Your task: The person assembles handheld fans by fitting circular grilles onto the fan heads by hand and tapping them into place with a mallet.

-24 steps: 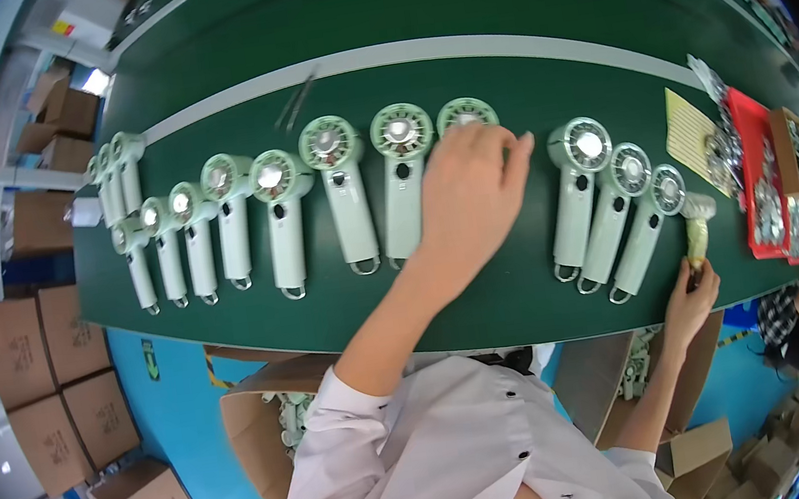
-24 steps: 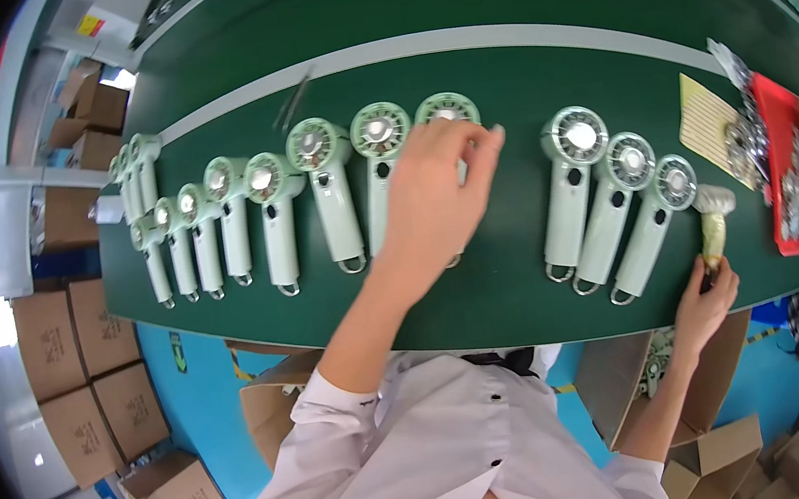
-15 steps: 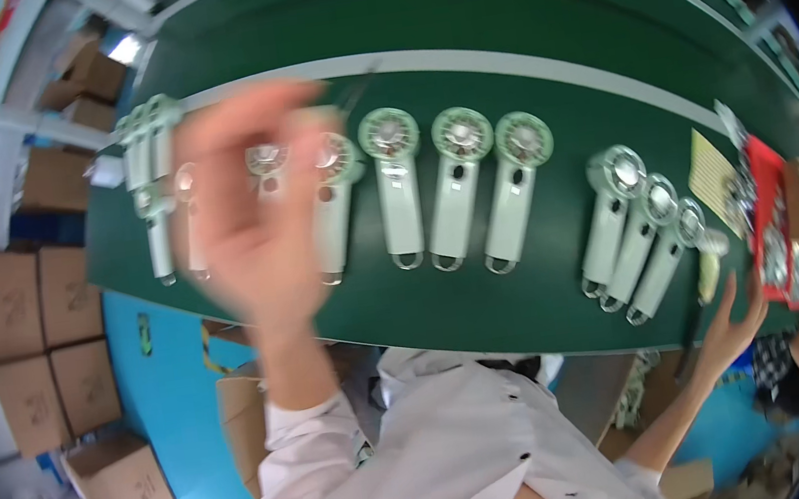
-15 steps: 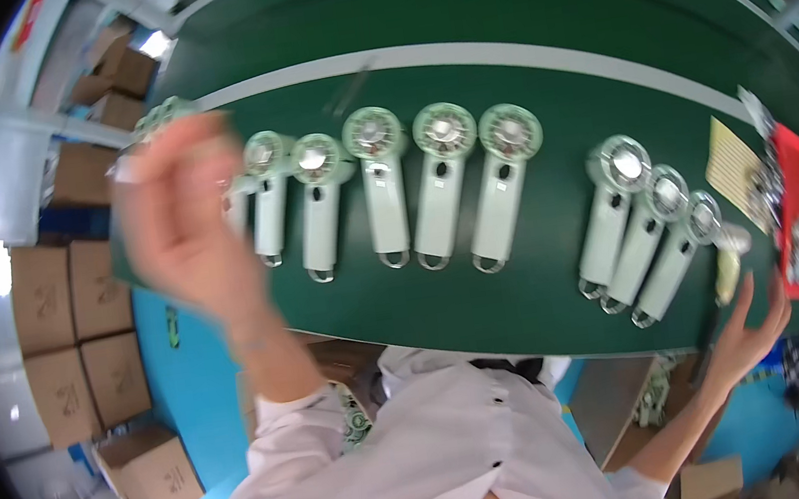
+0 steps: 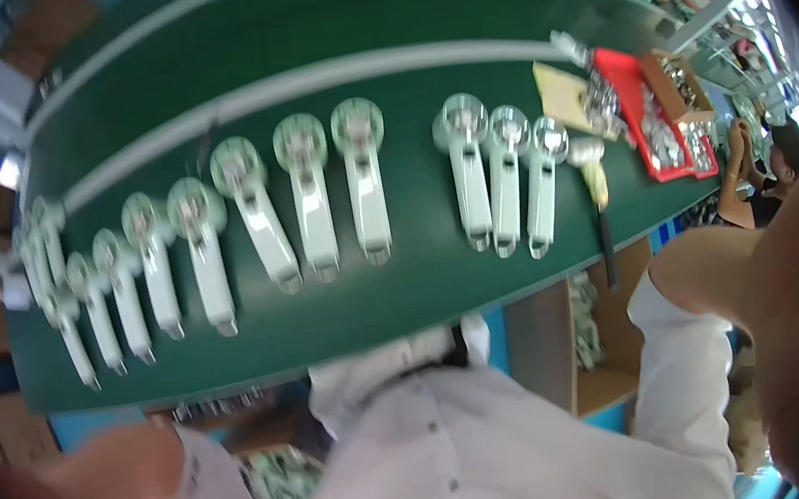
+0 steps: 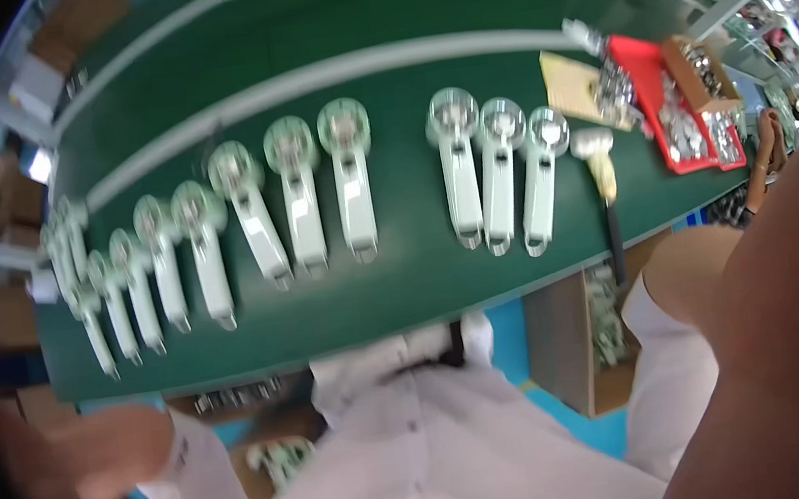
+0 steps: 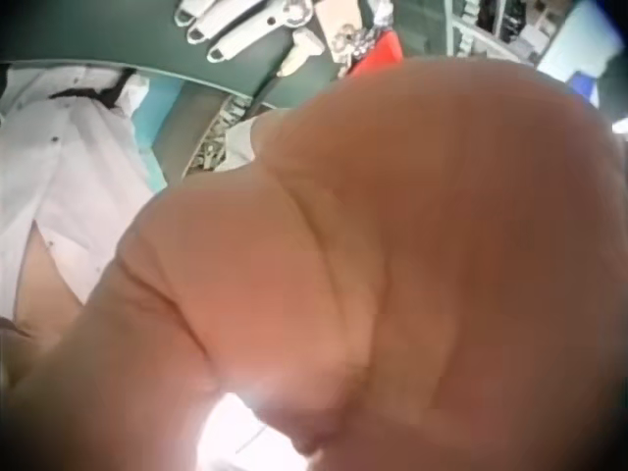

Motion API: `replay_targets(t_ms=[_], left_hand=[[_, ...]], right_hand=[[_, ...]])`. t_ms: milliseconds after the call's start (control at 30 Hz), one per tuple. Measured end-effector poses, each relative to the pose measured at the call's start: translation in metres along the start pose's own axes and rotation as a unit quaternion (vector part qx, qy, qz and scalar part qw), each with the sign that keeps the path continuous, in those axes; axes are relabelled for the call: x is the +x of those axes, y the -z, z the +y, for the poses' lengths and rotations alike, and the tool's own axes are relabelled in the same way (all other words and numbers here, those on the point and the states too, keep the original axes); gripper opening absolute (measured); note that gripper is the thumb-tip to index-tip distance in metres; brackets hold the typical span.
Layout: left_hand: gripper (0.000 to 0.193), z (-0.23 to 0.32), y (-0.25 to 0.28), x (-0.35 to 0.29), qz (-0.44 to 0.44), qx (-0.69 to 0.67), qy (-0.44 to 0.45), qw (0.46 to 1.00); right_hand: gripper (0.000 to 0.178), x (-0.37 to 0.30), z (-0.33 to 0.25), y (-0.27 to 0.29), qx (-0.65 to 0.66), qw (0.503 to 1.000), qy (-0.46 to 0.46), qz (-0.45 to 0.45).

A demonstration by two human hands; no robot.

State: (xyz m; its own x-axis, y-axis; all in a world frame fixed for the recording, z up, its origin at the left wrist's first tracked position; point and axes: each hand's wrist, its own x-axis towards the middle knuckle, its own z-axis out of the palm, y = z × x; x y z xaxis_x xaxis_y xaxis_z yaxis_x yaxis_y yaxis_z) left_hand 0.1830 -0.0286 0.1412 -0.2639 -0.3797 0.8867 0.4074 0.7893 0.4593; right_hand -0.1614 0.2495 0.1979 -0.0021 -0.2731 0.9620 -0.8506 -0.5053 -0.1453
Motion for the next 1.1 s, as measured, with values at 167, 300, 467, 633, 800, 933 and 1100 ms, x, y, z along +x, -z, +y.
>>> replay_targets(t_ms=[167, 300, 467, 633, 800, 933, 1100], left_hand=[[0.025, 0.022, 0.019, 0.053, -0.007, -0.049, -0.103, 0.993], [0.025, 0.018, 0.015, 0.098, -0.035, -0.08, -0.254, 0.963], [0.024, 0.034, 0.005, 0.118, -0.099, -0.144, -0.298, 0.938], [0.024, 0.047, -0.021, 0.097, -0.15, -0.236, -0.189, 0.941], [0.023, 0.044, -0.039, 0.093, -0.159, -0.323, -0.091, 0.928], [0.023, 0.073, -0.051, 0.079, -0.162, -0.398, 0.03, 0.902], [0.023, 0.077, -0.084, 0.072, -0.18, -0.502, 0.114, 0.838]], right_hand=[[0.073, -0.013, -0.009, 0.063, -0.016, 0.988, 0.123, 0.093], [0.067, -0.073, 0.045, 0.108, -0.032, 0.938, 0.275, 0.207], [0.059, -0.107, 0.078, 0.127, -0.064, 0.895, 0.332, 0.289], [0.052, -0.152, 0.049, 0.168, -0.101, 0.911, 0.265, 0.3], [0.046, -0.07, 0.042, 0.066, -0.124, 0.924, 0.221, 0.285], [0.042, -0.078, 0.018, 0.122, -0.152, 0.942, 0.145, 0.262], [0.038, -0.049, 0.039, 0.121, -0.213, 0.938, 0.11, 0.251]])
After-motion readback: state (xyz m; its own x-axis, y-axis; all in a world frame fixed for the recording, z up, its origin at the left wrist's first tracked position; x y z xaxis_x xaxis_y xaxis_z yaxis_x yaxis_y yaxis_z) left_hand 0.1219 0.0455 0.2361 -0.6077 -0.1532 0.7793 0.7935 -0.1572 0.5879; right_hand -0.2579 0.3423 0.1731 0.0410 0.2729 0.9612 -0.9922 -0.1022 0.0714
